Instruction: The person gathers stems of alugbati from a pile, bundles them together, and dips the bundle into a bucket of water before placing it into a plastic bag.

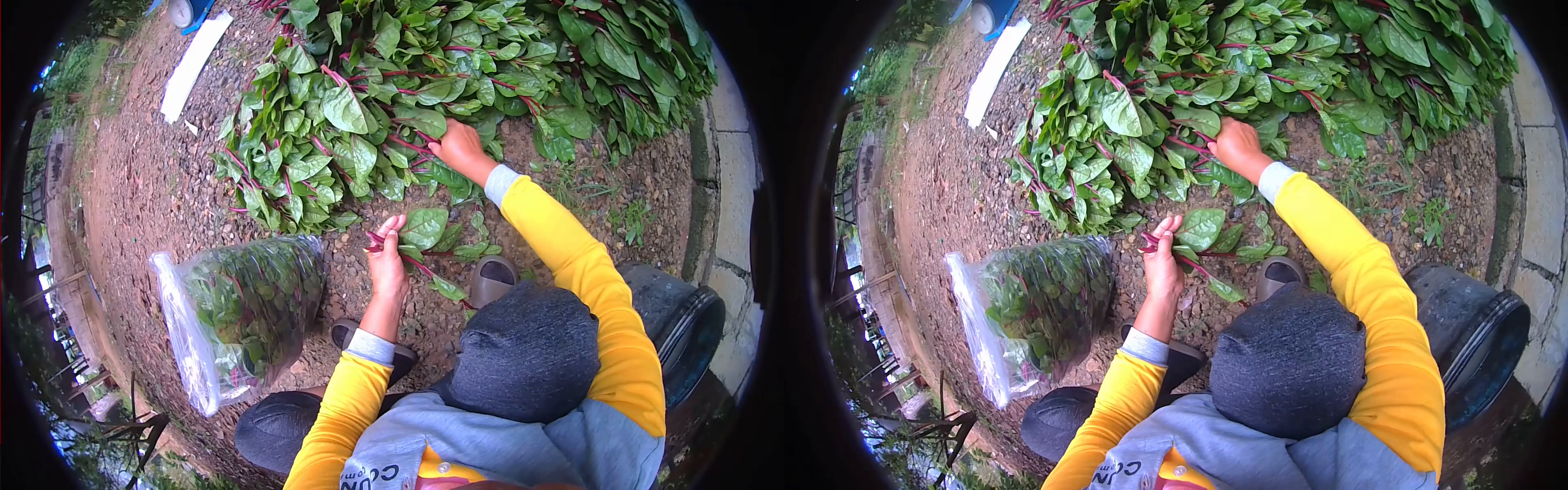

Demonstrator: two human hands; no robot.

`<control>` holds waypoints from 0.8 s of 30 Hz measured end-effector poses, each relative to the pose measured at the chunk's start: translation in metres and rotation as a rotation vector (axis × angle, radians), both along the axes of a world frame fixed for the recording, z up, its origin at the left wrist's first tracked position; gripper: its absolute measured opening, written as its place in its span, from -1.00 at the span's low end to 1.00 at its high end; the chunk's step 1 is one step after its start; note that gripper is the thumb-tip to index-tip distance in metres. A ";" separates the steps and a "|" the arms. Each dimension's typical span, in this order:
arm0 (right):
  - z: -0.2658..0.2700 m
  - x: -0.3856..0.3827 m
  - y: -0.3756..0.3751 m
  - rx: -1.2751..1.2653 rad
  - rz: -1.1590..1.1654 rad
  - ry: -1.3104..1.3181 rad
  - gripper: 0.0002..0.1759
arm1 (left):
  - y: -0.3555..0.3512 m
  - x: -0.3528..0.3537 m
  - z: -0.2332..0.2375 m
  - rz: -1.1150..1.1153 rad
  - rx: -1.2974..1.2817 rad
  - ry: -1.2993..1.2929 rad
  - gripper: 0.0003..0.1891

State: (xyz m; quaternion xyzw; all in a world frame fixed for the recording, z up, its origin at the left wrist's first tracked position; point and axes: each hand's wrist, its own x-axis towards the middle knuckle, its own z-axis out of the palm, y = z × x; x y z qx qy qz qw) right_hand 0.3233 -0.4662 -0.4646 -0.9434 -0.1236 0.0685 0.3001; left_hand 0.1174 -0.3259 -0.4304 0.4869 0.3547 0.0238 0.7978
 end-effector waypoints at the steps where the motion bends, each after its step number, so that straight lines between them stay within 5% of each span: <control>1: 0.014 -0.003 -0.002 -0.053 0.039 0.015 -0.77 | 0.001 0.000 0.000 0.009 -0.014 0.010 -0.67; 8: 0.055 -0.041 -0.031 0.159 0.076 -0.203 -0.82 | -0.002 0.005 0.000 -0.026 0.024 0.040 -0.62; 17: 0.064 -0.028 -0.049 0.048 0.023 -0.419 -0.83 | -0.003 0.011 -0.003 -0.049 0.078 -0.070 -0.57; 24: 0.117 -0.016 -0.077 0.079 0.084 -0.320 -0.80 | -0.004 0.011 -0.004 -0.091 0.093 -0.009 -0.62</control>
